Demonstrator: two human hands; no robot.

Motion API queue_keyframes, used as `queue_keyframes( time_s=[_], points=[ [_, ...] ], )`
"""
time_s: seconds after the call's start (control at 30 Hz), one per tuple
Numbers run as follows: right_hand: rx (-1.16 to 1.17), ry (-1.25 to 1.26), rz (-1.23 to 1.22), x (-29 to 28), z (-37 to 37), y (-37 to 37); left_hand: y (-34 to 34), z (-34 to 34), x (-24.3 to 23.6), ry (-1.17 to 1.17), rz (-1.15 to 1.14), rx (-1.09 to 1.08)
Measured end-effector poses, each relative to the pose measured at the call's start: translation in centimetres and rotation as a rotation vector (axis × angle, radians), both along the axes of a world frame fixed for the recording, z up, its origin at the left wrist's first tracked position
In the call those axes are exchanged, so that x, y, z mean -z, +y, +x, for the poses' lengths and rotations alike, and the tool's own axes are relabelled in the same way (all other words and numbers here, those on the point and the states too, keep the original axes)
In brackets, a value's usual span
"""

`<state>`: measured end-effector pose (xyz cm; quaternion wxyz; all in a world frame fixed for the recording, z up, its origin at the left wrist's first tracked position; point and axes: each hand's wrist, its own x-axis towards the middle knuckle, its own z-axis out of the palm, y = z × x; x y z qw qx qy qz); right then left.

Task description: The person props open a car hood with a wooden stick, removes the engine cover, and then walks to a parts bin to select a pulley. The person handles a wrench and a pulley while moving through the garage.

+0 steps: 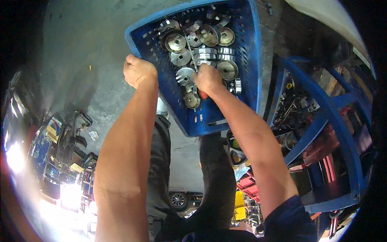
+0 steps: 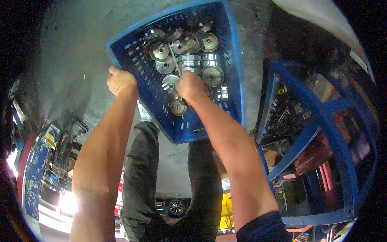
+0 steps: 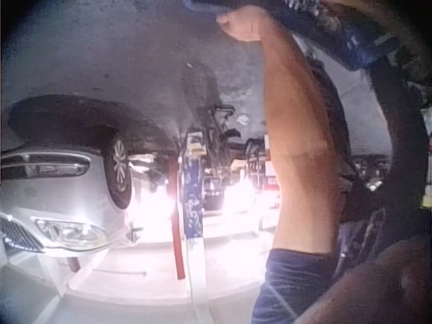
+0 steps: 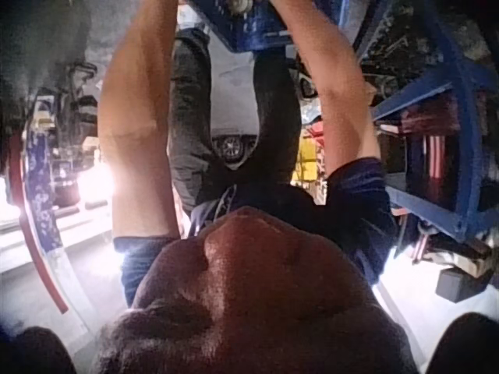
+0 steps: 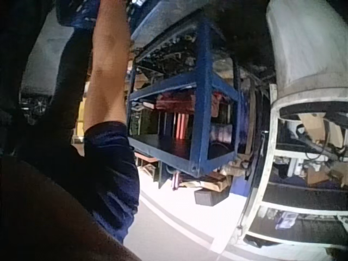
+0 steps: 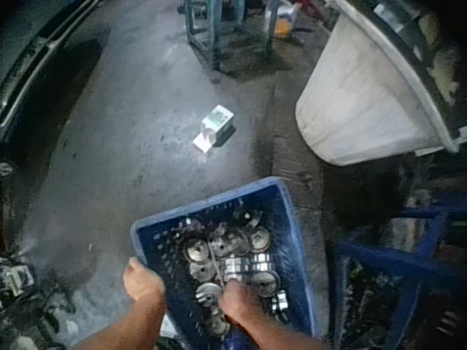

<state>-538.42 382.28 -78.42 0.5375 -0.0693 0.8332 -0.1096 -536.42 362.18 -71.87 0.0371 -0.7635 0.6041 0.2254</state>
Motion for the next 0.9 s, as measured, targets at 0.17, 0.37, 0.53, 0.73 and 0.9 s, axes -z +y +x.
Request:
queue_keyframes(
  time_s=[0.17, 0.37, 0.53, 0.73, 0.9],
  points=[
    [-0.27, 0.016, 0.0, 0.3, 1.0, 0.0, 0.1, -0.2, -0.1, -0.024, 0.005, -0.007],
    [-0.249, -0.021, -0.018, -3.3, -2.0, 1.2, 0.0, 0.0, -0.1, 0.0, -0.02, 0.008],
    [-0.355, 0.095, -0.041, -7.6, -5.2, 1.1, 0.1, 0.1, -0.1, 0.004, 0.008, 0.017],
    [-0.321, 0.171, -0.047, -11.2, -7.6, 0.2, -0.1, 0.1, -0.1, -0.028, 0.0, 0.056],
    [-0.222, 0.09, -0.098, -12.5, -10.4, -0.7, -0.3, 0.3, 0.2, -0.009, -0.007, 0.047]
  ],
)
